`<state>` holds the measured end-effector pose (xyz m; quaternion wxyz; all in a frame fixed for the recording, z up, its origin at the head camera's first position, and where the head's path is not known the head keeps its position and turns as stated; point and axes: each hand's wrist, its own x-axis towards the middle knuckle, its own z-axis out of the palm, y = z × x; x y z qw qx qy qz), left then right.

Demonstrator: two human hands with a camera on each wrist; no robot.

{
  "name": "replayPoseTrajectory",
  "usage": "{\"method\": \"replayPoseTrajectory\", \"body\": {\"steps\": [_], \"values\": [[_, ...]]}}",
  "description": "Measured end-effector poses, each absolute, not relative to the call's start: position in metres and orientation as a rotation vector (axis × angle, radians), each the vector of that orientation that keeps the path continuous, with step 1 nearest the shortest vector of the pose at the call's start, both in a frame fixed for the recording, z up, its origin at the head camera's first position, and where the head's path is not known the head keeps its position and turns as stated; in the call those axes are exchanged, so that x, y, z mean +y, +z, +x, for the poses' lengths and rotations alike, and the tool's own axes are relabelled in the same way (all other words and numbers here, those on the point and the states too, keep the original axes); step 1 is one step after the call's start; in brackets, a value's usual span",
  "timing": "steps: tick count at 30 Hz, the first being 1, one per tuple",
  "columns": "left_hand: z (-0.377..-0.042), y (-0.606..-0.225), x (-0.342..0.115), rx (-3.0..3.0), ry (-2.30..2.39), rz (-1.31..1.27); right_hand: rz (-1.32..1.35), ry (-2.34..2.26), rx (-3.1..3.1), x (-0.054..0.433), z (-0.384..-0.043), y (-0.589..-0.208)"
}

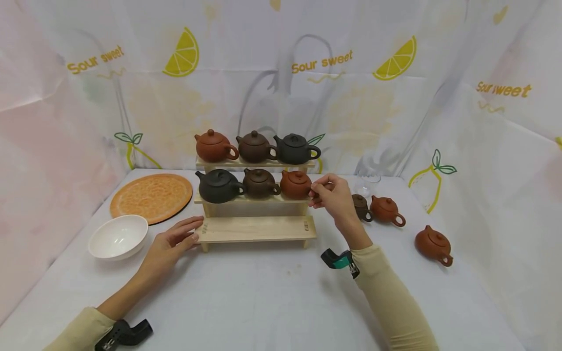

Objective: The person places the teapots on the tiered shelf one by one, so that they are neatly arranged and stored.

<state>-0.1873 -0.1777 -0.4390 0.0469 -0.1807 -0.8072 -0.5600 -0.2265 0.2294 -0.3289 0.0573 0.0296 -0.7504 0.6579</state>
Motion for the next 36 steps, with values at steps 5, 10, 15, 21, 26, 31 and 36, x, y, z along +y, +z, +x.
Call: {"method": "replayPoseTrajectory", "body": {"steps": [5, 10, 15, 21, 26, 31, 36], "values": [[-0.188, -0.440, -0.178, -2.469, -1.693, -0.549, 0.111, 1.996, -2.279, 0.227, -0.230, -0.331], [-0.188, -0.439, -0.178, -2.455, -1.713, -0.552, 0.136, 1.975, -2.291, 0.227, -0.234, -0.330], [-0.187, -0.438, -0.178, -2.460, -1.721, -0.557, 0.150, 1.956, -2.307, 0.227, -0.237, -0.331], [-0.188, -0.439, -0.178, -2.466, -1.709, -0.558, 0.175, 1.907, -2.338, 0.231, -0.239, -0.332], [-0.189, -0.440, -0.178, -2.462, -1.709, -0.556, 0.184, 1.825, -2.354, 0.236, -0.239, -0.334], [-0.187, -0.438, -0.176, -2.455, -1.726, -0.549, 0.133, 1.725, -2.391, 0.244, -0.232, -0.332], [-0.186, -0.436, -0.176, -2.455, -1.742, -0.538, 0.058, 1.726, -2.389, 0.262, -0.222, -0.328]]}}
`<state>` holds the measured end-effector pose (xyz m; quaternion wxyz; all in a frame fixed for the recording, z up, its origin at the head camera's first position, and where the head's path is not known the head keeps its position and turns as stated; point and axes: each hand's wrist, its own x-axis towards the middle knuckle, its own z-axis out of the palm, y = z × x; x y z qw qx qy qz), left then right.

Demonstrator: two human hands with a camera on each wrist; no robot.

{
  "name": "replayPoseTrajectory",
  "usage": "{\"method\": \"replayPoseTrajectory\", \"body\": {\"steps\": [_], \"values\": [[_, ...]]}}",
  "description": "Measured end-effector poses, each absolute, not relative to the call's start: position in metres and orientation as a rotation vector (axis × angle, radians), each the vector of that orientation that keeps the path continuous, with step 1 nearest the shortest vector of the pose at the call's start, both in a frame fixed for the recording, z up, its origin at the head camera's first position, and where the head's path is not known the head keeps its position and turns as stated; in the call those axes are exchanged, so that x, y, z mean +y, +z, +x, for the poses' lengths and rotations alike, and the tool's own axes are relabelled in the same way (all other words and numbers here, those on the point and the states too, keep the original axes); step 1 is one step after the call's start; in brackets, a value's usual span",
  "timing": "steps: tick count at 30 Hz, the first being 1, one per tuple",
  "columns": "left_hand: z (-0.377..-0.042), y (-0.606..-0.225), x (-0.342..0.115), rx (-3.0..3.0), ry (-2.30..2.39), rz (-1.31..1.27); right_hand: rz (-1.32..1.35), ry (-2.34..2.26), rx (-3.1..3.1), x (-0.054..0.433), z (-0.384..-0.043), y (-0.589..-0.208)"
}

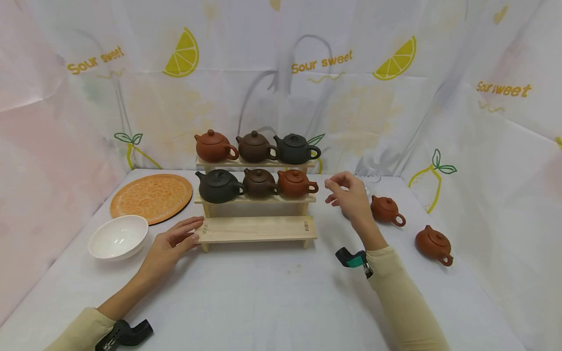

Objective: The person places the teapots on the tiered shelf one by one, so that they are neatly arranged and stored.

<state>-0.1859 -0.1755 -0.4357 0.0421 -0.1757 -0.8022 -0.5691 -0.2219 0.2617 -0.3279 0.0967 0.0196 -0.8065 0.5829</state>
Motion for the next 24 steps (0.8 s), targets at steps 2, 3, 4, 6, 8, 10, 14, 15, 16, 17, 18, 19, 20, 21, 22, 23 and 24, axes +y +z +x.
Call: {"method": "replayPoseTrajectory", "body": {"steps": [2, 3, 4, 6, 8, 10, 14, 15, 16, 17, 18, 19, 20, 21, 22, 23, 24], "values": [[-0.186, -0.436, -0.175, -2.458, -1.737, -0.536, 0.045, 1.732, -2.384, 0.271, -0.217, -0.327], [-0.186, -0.436, -0.175, -2.459, -1.736, -0.532, 0.042, 1.729, -2.385, 0.276, -0.215, -0.327], [-0.186, -0.436, -0.175, -2.460, -1.734, -0.531, 0.040, 1.716, -2.392, 0.281, -0.212, -0.327], [-0.186, -0.436, -0.175, -2.463, -1.731, -0.529, 0.043, 1.687, -2.408, 0.293, -0.207, -0.326], [-0.186, -0.436, -0.175, -2.462, -1.729, -0.531, 0.038, 1.663, -2.419, 0.304, -0.201, -0.326], [-0.186, -0.436, -0.175, -2.460, -1.725, -0.537, 0.028, 1.659, -2.421, 0.315, -0.195, -0.326], [-0.187, -0.437, -0.175, -2.459, -1.719, -0.543, -0.043, 1.660, -2.413, 0.339, -0.182, -0.328], [-0.187, -0.437, -0.175, -2.458, -1.719, -0.545, -0.067, 1.648, -2.414, 0.345, -0.179, -0.328], [-0.187, -0.437, -0.175, -2.459, -1.719, -0.546, -0.101, 1.621, -2.418, 0.351, -0.176, -0.329], [-0.187, -0.437, -0.175, -2.460, -1.720, -0.547, -0.133, 1.593, -2.425, 0.357, -0.172, -0.330], [-0.187, -0.437, -0.175, -2.459, -1.721, -0.549, -0.169, 1.558, -2.438, 0.363, -0.169, -0.332], [-0.187, -0.437, -0.176, -2.459, -1.721, -0.550, -0.204, 1.518, -2.454, 0.368, -0.166, -0.334], [-0.187, -0.437, -0.176, -2.459, -1.721, -0.550, -0.245, 1.491, -2.460, 0.374, -0.162, -0.335], [-0.187, -0.437, -0.176, -2.459, -1.721, -0.549, -0.281, 1.481, -2.458, 0.380, -0.160, -0.337], [-0.187, -0.437, -0.176, -2.458, -1.723, -0.547, -0.323, 1.476, -2.455, 0.386, -0.157, -0.339], [-0.187, -0.437, -0.176, -2.455, -1.726, -0.546, -0.351, 1.486, -2.448, 0.392, -0.154, -0.341], [-0.187, -0.437, -0.176, -2.452, -1.728, -0.544, -0.380, 1.502, -2.435, 0.399, -0.151, -0.343]]}}
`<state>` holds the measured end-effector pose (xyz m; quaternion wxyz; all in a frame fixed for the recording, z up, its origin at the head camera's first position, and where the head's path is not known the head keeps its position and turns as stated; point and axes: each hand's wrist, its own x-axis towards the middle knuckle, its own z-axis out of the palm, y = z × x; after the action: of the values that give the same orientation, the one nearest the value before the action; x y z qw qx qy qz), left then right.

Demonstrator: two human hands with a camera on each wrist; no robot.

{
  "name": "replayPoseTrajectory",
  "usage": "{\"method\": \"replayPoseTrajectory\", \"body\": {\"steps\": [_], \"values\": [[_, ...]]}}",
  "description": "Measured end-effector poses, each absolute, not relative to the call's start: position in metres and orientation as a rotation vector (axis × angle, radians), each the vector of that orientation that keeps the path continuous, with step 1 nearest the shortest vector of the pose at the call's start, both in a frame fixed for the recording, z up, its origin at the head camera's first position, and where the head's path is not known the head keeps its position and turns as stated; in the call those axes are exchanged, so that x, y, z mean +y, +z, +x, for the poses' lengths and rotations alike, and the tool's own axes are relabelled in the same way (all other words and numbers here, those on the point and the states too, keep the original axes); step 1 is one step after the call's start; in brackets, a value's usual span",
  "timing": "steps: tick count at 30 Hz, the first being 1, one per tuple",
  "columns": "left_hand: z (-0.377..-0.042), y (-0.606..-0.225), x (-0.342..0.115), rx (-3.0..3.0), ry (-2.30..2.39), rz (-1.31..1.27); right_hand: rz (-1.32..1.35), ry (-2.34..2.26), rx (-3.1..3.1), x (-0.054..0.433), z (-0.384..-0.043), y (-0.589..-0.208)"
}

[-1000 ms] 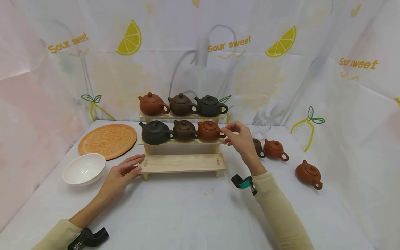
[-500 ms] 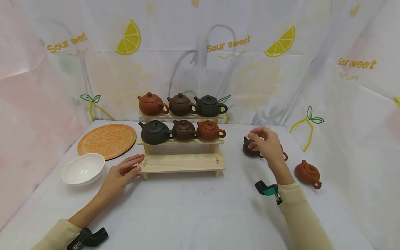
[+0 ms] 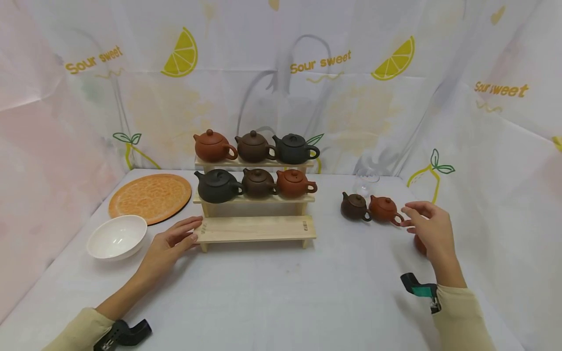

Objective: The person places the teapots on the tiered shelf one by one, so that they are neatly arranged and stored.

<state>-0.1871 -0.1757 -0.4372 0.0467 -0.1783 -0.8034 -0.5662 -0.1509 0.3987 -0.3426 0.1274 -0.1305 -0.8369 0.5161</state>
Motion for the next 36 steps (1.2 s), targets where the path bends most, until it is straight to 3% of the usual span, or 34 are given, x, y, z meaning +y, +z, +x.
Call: {"method": "replayPoseTrajectory", "body": {"steps": [12, 26, 36], "values": [[-0.186, -0.437, -0.174, -2.456, -1.741, -0.535, -0.726, 1.245, -2.462, 0.442, -0.124, -0.365], [-0.186, -0.435, -0.176, -2.467, -1.719, -0.534, -0.925, 0.986, -2.503, 0.466, -0.108, -0.373], [-0.187, -0.435, -0.176, -2.465, -1.729, -0.542, -1.087, 1.115, -2.627, 0.468, -0.101, -0.384]]}}
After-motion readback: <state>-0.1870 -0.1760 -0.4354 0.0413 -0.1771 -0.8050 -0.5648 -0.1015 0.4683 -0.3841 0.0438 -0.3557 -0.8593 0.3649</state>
